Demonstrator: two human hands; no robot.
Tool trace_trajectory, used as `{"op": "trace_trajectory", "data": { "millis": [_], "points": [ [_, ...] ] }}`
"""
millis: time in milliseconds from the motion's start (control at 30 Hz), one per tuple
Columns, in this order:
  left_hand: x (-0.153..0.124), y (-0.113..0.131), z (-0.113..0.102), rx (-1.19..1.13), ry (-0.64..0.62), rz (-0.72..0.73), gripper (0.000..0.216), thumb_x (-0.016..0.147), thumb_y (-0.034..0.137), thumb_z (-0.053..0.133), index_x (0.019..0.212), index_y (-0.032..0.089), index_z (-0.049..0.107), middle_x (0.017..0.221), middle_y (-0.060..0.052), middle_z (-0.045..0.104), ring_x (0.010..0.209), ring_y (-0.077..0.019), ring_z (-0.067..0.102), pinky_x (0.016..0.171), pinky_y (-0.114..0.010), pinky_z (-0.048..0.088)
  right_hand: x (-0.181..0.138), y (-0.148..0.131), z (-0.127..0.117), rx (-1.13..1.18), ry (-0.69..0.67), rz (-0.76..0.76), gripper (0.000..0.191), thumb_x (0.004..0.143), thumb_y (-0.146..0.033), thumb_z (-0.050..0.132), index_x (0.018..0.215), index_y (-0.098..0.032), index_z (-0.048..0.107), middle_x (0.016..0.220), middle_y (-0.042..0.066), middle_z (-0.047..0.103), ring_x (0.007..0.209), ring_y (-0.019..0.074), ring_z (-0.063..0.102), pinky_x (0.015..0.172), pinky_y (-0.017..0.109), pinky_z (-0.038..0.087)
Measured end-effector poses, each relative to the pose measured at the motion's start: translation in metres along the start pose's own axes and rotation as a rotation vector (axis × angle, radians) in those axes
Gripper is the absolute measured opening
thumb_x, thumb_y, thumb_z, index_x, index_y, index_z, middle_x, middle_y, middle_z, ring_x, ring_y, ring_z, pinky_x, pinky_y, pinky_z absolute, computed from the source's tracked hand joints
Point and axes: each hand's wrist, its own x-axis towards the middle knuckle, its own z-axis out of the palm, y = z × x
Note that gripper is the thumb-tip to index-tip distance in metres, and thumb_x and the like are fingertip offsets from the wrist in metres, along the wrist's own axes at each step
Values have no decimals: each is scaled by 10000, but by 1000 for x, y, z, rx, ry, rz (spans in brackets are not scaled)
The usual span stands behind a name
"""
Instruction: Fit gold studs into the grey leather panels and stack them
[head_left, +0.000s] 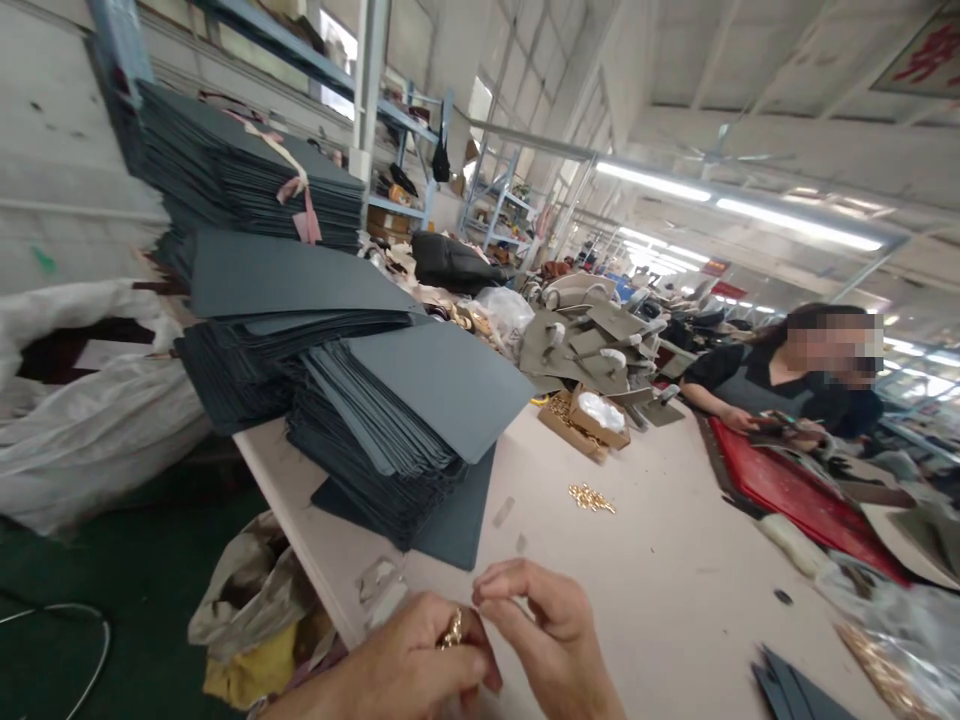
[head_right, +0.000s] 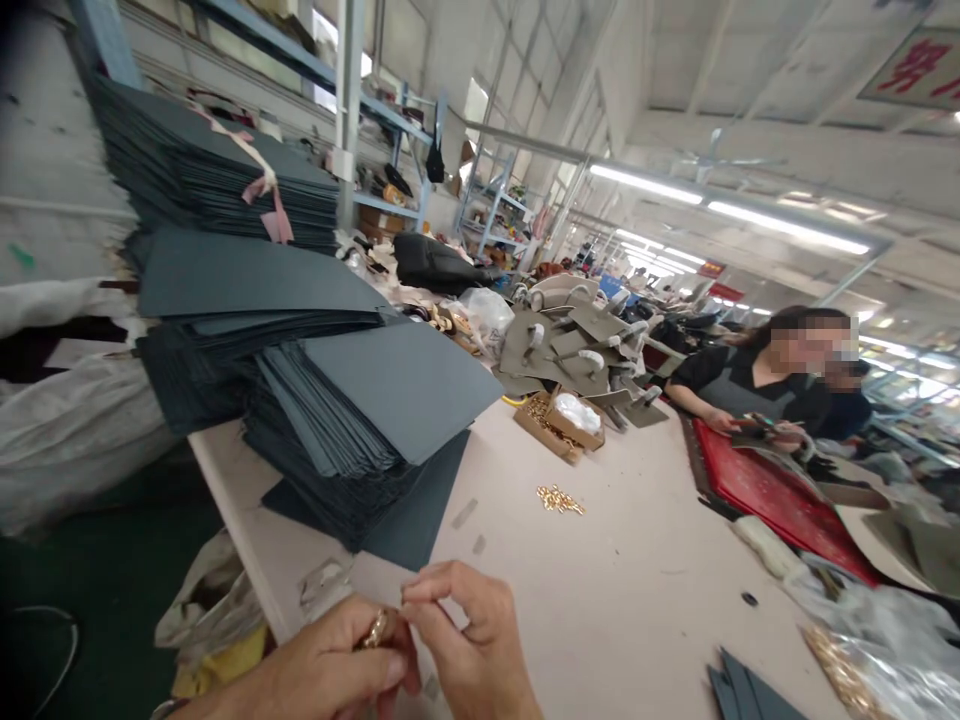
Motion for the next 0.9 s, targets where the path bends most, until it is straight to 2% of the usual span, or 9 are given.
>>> {"op": "trace_trajectory", "data": {
  "millis": [67,133,200,333,533,633,733,833,900],
  "points": [
    [0,-2,-9,-63,54,-12,264,728,314,475,813,150,663,629,20,562,440,-92,361,418,-225,235,14,-2,7,16,-4,65,151,845,-88,605,839,-214,688,873,17,733,839,137,692,788,219,539],
    [-2,-2,-17,-95,53,9,258,714,299,482,800,149,675,619,21,576,431,-86,357,408,-216,235,26,-7,12,13,-95,53,234,842,-84,604,1011,-223,687,1001,32,721,875,132,676,810,229,533],
    [-5,1,-24,-80,42,43,215,671,252,484,730,160,669,572,38,549,434,-86,368,413,-208,255,36,-13,16,19,-214,13,287,856,-100,607,1103,-231,668,1021,34,711,870,124,662,801,233,529],
    [-10,3,-33,-79,66,53,155,604,217,469,581,178,617,439,70,436,405,-87,357,408,-201,266,47,-17,23,42,-349,-16,135,892,-142,598,881,-212,712,897,27,705,854,125,650,782,240,517],
    [-10,-4,-41,-153,-6,78,276,656,235,502,791,145,727,558,34,575,405,-73,386,398,-189,281,51,-9,27,118,-370,84,84,885,-205,629,888,-210,713,916,36,689,854,135,656,772,251,524],
    [-10,-6,-46,-156,-31,96,270,678,257,510,769,137,734,531,32,554,391,-66,371,390,-183,272,51,-8,28,81,-362,84,98,883,-207,630,799,-200,678,862,20,692,823,129,658,753,237,516],
    [-9,-7,-47,-238,5,98,260,687,300,534,739,129,722,547,12,580,374,-60,364,372,-185,250,49,-3,26,-8,-221,86,115,918,-204,560,837,-197,641,825,14,700,768,122,667,713,223,519],
    [-7,-11,-44,-300,73,106,291,729,355,558,811,124,714,616,-7,621,377,-52,354,363,-187,222,53,9,21,-197,116,91,81,926,-227,543,930,-191,615,748,3,676,656,119,653,625,214,519],
    [-6,-12,-40,-293,144,88,298,720,350,588,898,137,698,628,19,601,382,-47,325,363,-184,211,61,16,16,-442,253,0,157,922,-224,546,1055,-180,617,775,18,674,649,128,640,638,235,516]
  ]
}}
